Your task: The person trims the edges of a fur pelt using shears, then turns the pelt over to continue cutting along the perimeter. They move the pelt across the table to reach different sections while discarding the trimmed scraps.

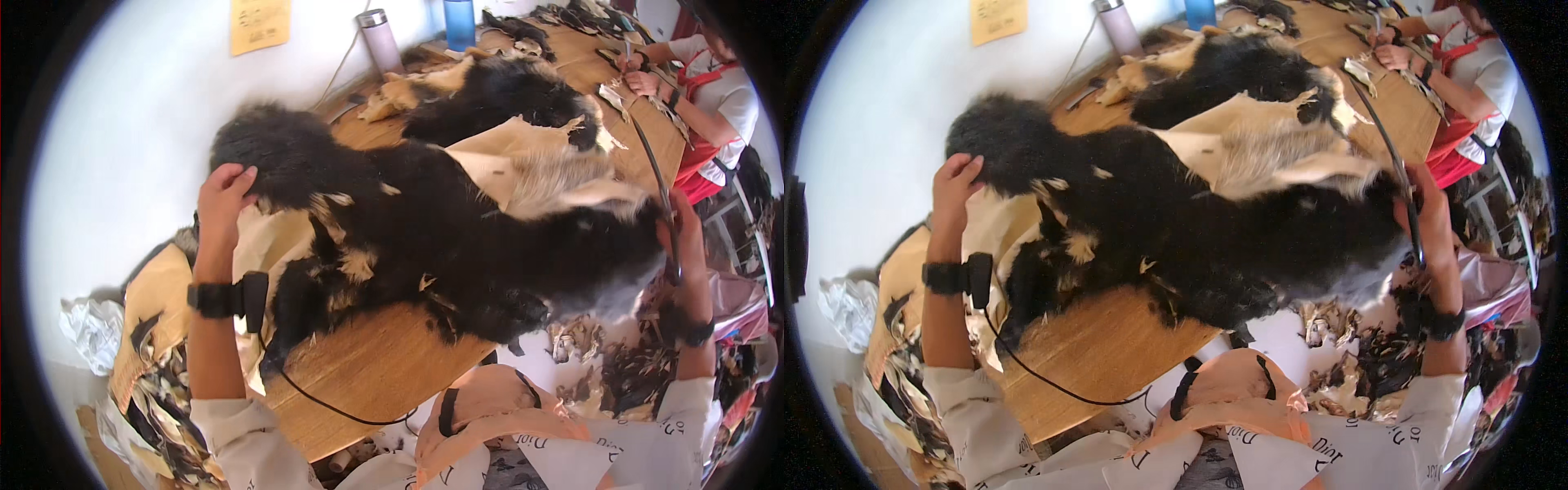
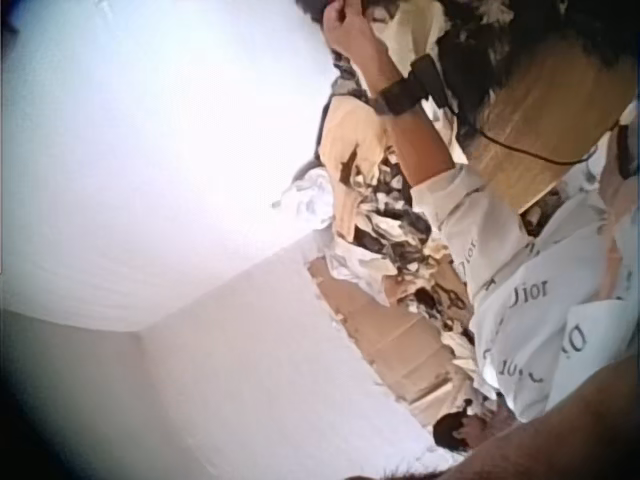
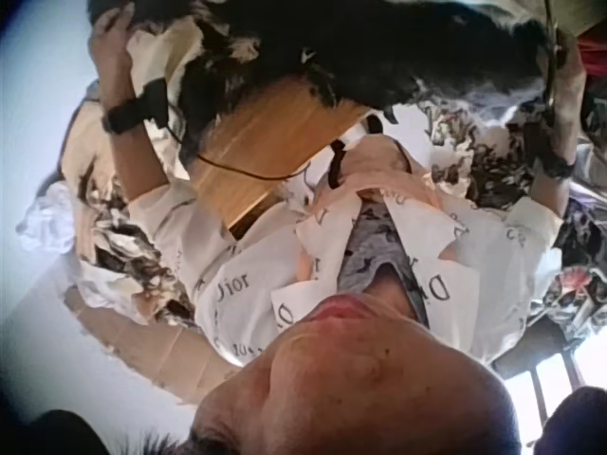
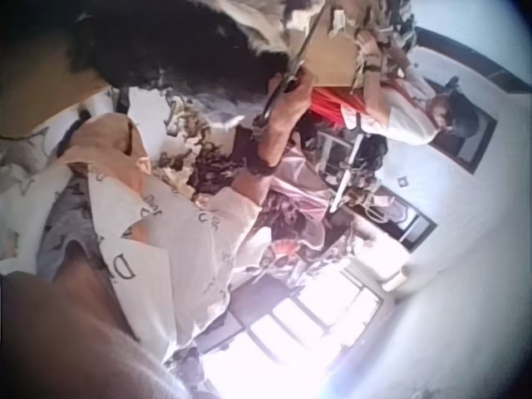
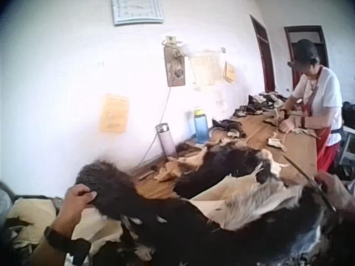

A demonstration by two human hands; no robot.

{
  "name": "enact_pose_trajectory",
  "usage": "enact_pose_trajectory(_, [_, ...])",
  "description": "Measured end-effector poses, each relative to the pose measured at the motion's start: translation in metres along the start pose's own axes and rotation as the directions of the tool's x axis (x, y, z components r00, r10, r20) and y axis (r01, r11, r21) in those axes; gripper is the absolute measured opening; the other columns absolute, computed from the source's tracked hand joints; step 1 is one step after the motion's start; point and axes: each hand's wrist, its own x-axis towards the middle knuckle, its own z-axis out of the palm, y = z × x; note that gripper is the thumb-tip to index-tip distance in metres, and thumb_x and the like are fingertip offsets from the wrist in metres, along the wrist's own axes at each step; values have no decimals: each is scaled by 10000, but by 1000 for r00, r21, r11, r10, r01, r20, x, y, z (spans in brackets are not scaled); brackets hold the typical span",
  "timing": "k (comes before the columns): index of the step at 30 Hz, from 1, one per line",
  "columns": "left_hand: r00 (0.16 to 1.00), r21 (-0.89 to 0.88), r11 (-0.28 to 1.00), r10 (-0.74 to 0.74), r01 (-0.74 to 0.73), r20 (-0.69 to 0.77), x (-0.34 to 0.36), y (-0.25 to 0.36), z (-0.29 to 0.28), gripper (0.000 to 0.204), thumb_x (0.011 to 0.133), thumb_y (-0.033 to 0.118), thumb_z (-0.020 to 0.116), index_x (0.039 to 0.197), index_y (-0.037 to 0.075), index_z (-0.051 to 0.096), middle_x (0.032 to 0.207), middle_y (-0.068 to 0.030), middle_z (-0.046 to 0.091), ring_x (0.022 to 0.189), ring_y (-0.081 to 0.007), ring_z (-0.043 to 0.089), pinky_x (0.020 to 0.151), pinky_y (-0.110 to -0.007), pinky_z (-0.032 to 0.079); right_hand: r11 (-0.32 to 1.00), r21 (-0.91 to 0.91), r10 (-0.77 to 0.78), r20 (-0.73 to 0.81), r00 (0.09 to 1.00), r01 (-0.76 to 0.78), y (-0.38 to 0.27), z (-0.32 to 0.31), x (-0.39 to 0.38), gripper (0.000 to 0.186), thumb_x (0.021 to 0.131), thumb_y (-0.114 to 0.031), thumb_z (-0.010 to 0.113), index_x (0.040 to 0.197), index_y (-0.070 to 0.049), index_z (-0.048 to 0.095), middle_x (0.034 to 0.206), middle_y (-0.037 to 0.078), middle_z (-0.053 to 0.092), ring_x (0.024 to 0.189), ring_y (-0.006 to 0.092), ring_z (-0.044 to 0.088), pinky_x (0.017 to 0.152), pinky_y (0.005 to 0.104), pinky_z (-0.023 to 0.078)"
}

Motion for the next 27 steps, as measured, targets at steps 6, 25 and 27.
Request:
enact_pose_trajectory(6, [965, 21, 1000, 25, -20, -262, -94, 29, -83, 208, 774, 157, 671, 928, 53, 577, 817, 18, 542, 717, -68, 507, 578, -204, 431, 686, -255, -716, -69, 695, 682, -37, -2, 123, 424, 673, 41, 520, 1090, -24, 482, 798, 119, 568, 752, 256, 576, 697, 332, 437])
enact_pose_trajectory(25, [938, 443, 869, -63, 219, -340, -234, -124, -116, 272, 796, 140, 604, 1052, 49, 590, 954, -96, 629, 808, -161, 591, 737, -277, 463, 641, -165, -659, 381, 648, 749, -133, 221, 181, 341, 740, -93, 571, 1062, -78, 458, 827, 234, 583, 813, 422, 546, 681, 460, 418])
enact_pose_trajectory(27, [893, 248, 888, -296, 388, -339, -256, -109, -85, 253, 813, 138, 586, 1052, 53, 593, 959, -103, 628, 777, -144, 590, 694, -268, 466, 633, -195, -720, 208, 662, 749, -124, 205, 179, 353, 758, -140, 593, 1078, -79, 458, 802, 229, 585, 809, 404, 559, 675, 449, 429])
